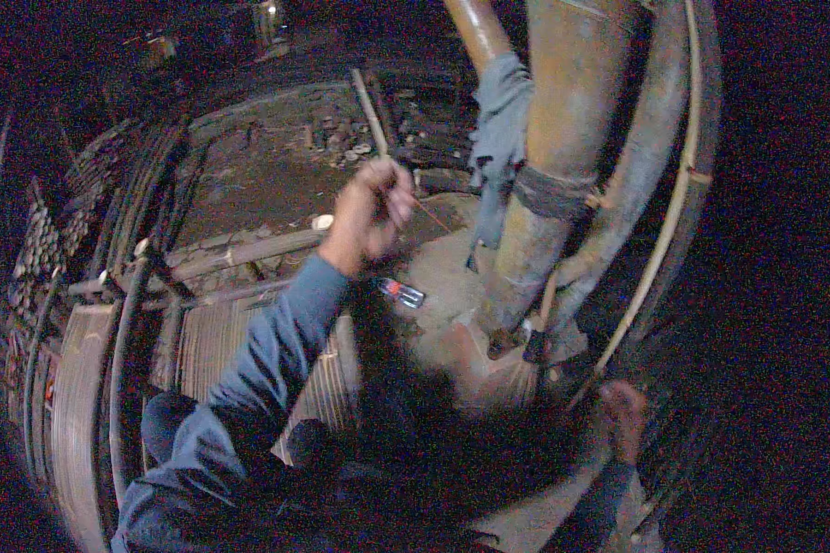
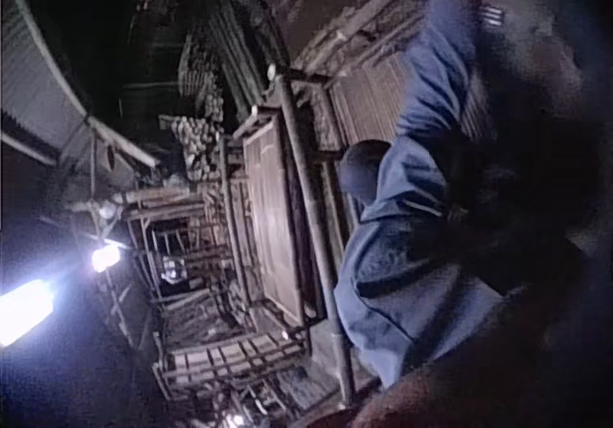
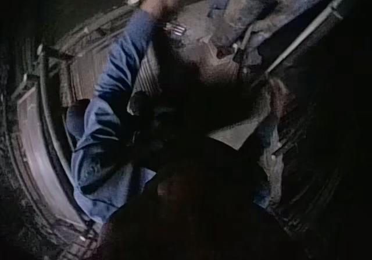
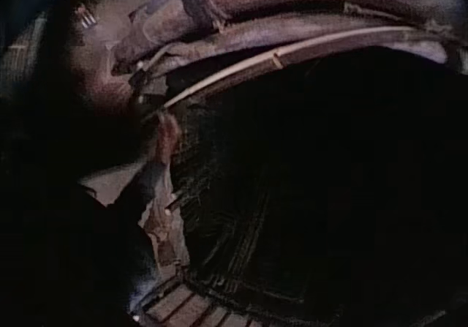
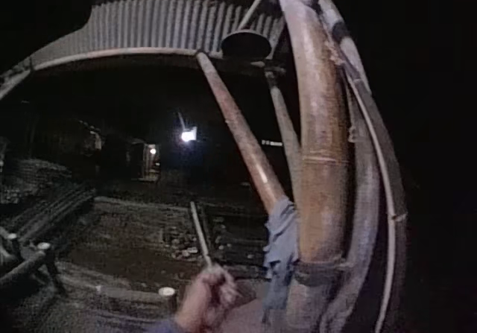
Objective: The person weaves thin bamboo strips into a large flat structure, using a knife to shave a piece of bamboo and then threading a wire through the weave by hand to secure it.
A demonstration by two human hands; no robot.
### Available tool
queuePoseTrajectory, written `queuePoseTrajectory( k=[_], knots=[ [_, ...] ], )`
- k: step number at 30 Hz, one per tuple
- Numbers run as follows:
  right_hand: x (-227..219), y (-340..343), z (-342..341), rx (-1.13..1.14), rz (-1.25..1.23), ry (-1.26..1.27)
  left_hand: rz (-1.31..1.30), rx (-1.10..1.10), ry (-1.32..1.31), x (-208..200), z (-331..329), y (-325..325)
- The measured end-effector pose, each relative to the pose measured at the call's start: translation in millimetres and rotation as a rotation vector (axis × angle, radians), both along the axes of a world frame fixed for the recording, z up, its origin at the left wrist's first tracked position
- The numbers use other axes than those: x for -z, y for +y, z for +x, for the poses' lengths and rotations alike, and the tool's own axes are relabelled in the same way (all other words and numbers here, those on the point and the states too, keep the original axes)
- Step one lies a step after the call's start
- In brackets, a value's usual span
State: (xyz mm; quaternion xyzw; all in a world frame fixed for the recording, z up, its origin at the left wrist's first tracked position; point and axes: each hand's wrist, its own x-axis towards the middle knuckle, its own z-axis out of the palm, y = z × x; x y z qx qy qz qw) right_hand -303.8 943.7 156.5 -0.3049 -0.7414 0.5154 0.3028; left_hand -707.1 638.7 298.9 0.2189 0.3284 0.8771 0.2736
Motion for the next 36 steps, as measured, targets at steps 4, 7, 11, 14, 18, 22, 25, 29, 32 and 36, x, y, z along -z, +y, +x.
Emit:
queuePoseTrajectory(
  k=[4,7,11,14,18,22,25,29,32,36],
  knots=[
    [90.2,124.0,156.8,0.327,0.056,-0.322,-0.156,-0.644,0.23,-65.3,-95.5,-88.2],
    [119.1,184.6,221.9,-0.056,0.062,-0.098,-0.068,-0.881,0.115,-107.9,-201.0,-218.9],
    [88.9,141.1,195.6,0.035,0.21,0.018,-0.601,-0.73,0.387,-128.2,-21.9,-87.5],
    [-43.9,15.7,54.2,-0.04,0.616,-0.445,-0.65,-0.478,1.787,-44.0,52.3,8.1],
    [-89.8,-42.0,-12.2,-0.129,0.497,-0.18,-0.131,0.027,1.535,63.6,204.0,126.1],
    [-84.1,-28.5,18.2,-0.038,0.467,-0.103,-0.28,0.241,1.255,55.0,250.9,146.1],
    [-69.4,-6.8,46.6,-0.018,0.325,-0.108,-0.449,-0.191,1.671,55.5,232.1,168.5],
    [-22.0,64.4,116.8,0.159,0.244,-0.04,-0.334,-0.189,1.192,-22.3,141.1,135.1],
    [4.2,109.7,179.3,0.166,-0.027,-0.1,-0.555,-0.593,1.615,-68.0,63.5,83.6],
    [43.5,173.0,282.8,0.359,-0.003,-0.14,-1.14,-0.972,2.015,-110.5,-31.0,-11.7]
  ],
)
